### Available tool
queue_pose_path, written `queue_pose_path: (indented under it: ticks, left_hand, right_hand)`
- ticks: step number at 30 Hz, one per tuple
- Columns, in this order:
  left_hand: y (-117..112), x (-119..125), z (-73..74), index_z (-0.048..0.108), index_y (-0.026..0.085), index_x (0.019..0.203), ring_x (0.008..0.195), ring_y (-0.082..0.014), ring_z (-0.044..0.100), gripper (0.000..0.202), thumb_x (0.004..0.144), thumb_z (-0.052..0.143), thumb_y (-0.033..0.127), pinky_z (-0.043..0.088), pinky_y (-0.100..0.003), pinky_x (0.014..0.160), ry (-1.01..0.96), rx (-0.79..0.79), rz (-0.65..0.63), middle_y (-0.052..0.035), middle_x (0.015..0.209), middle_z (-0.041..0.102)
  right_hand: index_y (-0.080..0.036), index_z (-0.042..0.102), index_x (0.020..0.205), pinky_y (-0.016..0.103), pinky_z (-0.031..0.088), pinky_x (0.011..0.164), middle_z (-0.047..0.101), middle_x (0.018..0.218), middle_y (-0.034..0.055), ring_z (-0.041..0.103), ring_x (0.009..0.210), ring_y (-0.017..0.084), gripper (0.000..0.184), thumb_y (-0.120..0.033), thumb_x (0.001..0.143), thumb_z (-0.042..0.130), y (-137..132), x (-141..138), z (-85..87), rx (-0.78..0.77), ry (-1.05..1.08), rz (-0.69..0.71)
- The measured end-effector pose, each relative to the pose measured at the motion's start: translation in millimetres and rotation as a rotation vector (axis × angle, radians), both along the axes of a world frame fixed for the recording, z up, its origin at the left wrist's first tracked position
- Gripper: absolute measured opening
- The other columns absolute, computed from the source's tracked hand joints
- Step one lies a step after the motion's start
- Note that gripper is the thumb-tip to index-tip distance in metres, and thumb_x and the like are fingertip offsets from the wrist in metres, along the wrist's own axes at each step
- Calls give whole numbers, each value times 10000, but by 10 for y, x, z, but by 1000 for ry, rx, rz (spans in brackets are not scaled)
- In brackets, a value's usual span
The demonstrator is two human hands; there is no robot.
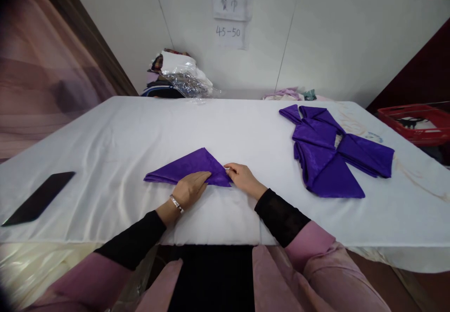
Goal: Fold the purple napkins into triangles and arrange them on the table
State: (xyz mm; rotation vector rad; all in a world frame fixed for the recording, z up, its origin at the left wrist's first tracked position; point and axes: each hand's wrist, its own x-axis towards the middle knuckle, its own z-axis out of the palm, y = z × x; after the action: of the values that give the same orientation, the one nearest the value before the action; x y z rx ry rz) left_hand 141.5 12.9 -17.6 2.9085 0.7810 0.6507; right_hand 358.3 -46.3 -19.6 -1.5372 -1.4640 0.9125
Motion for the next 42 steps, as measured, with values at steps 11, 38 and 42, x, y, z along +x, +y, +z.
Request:
queue_pose_path:
  ticks: [11,38,42]
  left_hand:
    - [-22,-161,55,568,171,1176,1148,-250,555,403,785,582,268,449,-432,974,-15,-66,-60,-97,1188,639]
    - [108,261,277,641,169,896,797,-188,636,242,868,424,272,487,-294,711,-180,-121,288,-69,822,689]
    - [10,240,-43,614,202,1113,1162,-208,536,339,835,428,145,431,-397,975,38,-52,53,-82,1193,636]
  right_hand:
    - [-196,579,1206,278,458,698,664,802,15,586,705,134,409,-207,802,514,-11,46,16,-14,21,119]
    - [-221,350,1402,269,452,729,680,866,6,600,783,143,764,-42,669,466,-30,149,46,-31,23,266]
    - [-210,395,1372,266,455,706,673,840,6,594,737,134,708,-56,686,479,11,170,-43,-19,32,150]
